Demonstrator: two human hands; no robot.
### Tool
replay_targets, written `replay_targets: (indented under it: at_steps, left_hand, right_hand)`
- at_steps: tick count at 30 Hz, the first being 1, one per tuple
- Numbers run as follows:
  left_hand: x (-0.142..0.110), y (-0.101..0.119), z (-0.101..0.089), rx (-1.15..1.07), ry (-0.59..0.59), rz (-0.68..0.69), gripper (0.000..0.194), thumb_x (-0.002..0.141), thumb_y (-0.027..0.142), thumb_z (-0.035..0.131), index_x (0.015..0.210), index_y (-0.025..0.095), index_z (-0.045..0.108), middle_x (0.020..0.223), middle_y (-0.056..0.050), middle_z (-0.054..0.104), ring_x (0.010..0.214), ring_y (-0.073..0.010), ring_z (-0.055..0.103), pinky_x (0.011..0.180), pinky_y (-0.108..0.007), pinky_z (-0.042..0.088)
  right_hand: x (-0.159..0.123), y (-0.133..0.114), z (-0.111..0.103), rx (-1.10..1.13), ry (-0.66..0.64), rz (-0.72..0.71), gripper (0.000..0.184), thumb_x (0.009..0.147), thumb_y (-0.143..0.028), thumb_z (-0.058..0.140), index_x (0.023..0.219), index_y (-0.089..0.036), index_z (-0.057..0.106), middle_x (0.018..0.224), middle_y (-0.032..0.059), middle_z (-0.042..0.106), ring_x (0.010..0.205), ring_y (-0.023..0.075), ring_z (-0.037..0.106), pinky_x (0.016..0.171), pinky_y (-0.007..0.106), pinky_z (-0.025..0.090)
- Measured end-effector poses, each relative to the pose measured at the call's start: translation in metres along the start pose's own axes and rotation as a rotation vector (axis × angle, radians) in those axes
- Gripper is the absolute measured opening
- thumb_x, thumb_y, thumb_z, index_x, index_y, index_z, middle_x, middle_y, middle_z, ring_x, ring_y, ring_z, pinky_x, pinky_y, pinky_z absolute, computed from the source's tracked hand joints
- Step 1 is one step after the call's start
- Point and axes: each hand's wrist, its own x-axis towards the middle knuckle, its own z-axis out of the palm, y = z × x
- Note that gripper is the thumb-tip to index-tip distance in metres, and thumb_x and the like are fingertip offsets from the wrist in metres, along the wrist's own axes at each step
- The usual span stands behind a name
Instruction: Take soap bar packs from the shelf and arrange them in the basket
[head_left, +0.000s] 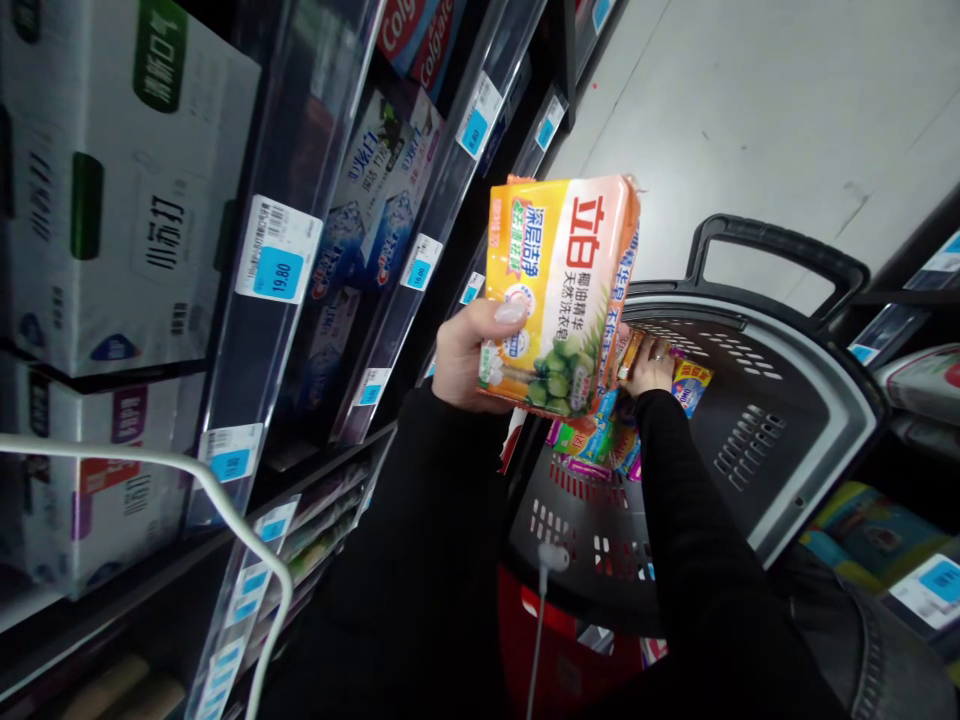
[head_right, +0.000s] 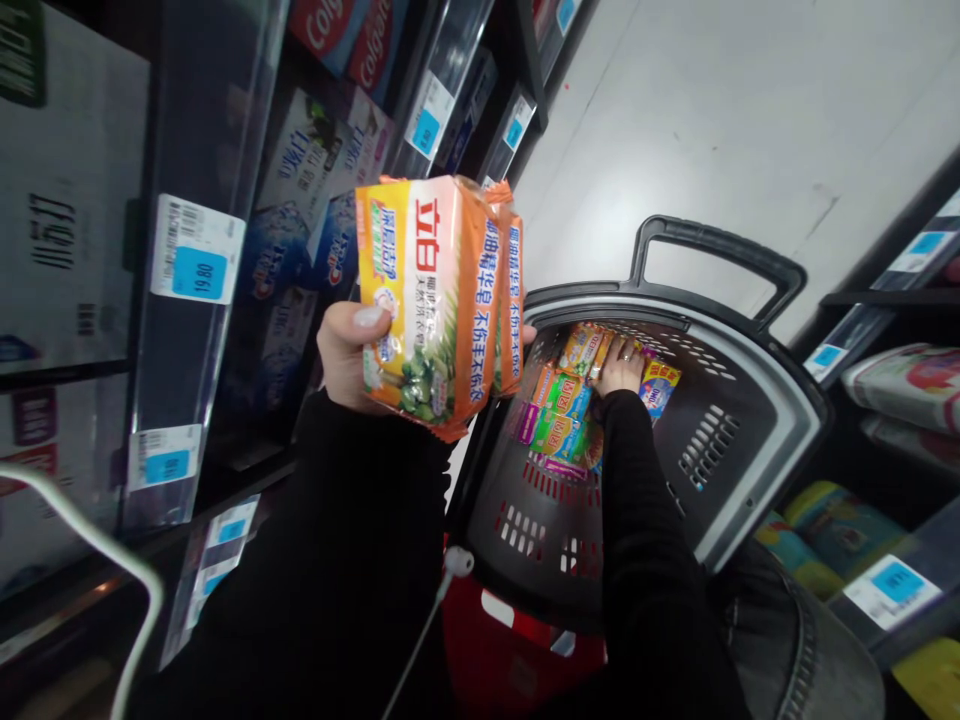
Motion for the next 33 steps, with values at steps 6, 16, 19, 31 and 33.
replay_targets:
  at_steps: [6, 16, 19, 31, 33]
  left_hand:
    - [-0.001, 0.001, 0.003, -0.037, -0.044, 0.039, 0.07, 0.059, 0.033, 0.056, 0.125, 0.01, 0.051, 0.115, -0.01, 0.068, 0.117, -0.0344, 0.058, 0.1, -0.049, 0.049]
    - [0.002, 0.001, -0.002, 0.026, -0.09, -0.031, 0.064, 0.059, 0.03, 0.062, 0.119, 0.013, 0.055, 0.11, -0.01, 0.069, 0.115, -0.0359, 0.059, 0.092, -0.046, 0.053]
    - [0.003, -0.006, 0.002, 0.087, -0.162, -0.057, 0.069, 0.058, 0.021, 0.069, 0.124, 0.016, 0.051, 0.118, -0.012, 0.066, 0.117, -0.0353, 0.058, 0.096, -0.047, 0.05]
    - [0.007, -0.054, 0.024, 0.385, -0.27, 0.0, 0.086, 0.048, 0.068, 0.081, 0.108, 0.012, 0.054, 0.112, -0.018, 0.065, 0.104, -0.0328, 0.063, 0.088, -0.041, 0.051]
    - [0.01, -0.055, 0.022, 0.403, -0.246, 0.033, 0.087, 0.049, 0.078, 0.072, 0.104, 0.012, 0.058, 0.108, -0.017, 0.067, 0.101, -0.0319, 0.064, 0.087, -0.04, 0.051]
  right_hand:
    - [0.0, -0.027, -0.006, -0.039, 0.039, -0.082, 0.084, 0.079, -0.048, 0.059, 0.149, -0.014, 0.027, 0.15, 0.026, 0.024, 0.135, 0.0481, 0.017, 0.1, 0.071, 0.017]
    - [-0.03, -0.021, -0.088, 0.689, 0.284, 0.162, 0.058, 0.083, -0.057, 0.051, 0.121, -0.013, 0.056, 0.116, 0.0182, 0.06, 0.113, 0.033, 0.052, 0.098, 0.057, 0.037]
    - [-0.069, -0.027, -0.183, 1.276, 0.474, 0.07, 0.049, 0.091, -0.06, 0.036, 0.108, -0.019, 0.058, 0.091, 0.0075, 0.063, 0.08, 0.0198, 0.061, 0.077, 0.039, 0.051]
    - [-0.136, -0.046, -0.271, 1.66, 0.344, 0.026, 0.042, 0.066, -0.048, 0.079, 0.091, -0.018, 0.062, 0.095, 0.0054, 0.068, 0.086, 0.0201, 0.064, 0.08, 0.037, 0.053]
    - [-0.147, -0.035, -0.269, 1.756, 0.413, -0.008, 0.043, 0.066, -0.054, 0.077, 0.089, -0.021, 0.061, 0.091, 0.0025, 0.066, 0.085, 0.0185, 0.063, 0.079, 0.034, 0.053]
